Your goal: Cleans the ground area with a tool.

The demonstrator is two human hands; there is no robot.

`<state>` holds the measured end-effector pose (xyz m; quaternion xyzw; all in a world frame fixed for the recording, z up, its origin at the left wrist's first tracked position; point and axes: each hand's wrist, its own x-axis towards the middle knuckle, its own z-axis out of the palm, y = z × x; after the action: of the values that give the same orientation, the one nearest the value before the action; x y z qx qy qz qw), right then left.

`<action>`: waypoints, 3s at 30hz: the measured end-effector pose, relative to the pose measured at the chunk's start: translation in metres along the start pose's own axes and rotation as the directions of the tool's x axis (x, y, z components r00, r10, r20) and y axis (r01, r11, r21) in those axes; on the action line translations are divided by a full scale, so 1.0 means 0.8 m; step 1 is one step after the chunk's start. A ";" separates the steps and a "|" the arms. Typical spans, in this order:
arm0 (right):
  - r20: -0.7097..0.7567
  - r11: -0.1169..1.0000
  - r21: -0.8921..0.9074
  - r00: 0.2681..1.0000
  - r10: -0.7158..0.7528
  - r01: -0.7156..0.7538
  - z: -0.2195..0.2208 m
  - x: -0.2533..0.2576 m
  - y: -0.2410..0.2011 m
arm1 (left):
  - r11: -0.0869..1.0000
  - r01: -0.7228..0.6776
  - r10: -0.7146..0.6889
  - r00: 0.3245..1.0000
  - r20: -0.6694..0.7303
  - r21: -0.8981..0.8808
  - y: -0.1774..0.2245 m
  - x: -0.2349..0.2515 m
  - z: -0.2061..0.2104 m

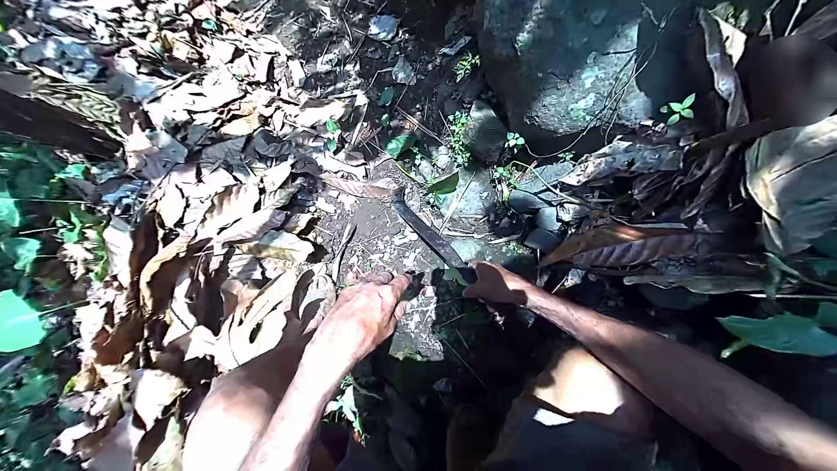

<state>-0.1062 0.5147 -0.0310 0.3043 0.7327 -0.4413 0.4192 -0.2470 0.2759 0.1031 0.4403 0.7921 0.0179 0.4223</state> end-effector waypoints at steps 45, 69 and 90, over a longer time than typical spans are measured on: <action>0.163 0.966 0.053 0.952 -0.260 0.255 0.218 -0.040 -0.299 | 0.967 0.046 -0.062 0.997 -0.055 -0.250 -0.066 -0.052 -0.051; -0.482 0.371 0.848 0.843 0.239 0.379 0.169 0.315 -0.262 | 0.932 0.099 -0.176 0.965 -0.195 -0.348 -0.116 -0.120 -0.025; -0.594 0.553 0.743 0.751 0.288 0.376 0.109 0.355 -0.249 | 0.972 0.130 -0.165 0.970 -0.177 -0.197 -0.115 -0.132 -0.002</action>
<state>-0.3701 0.3730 -0.2262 0.5789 0.5395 -0.6068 -0.0748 -0.2836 0.1453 0.1362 0.3353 0.8548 0.1019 0.3827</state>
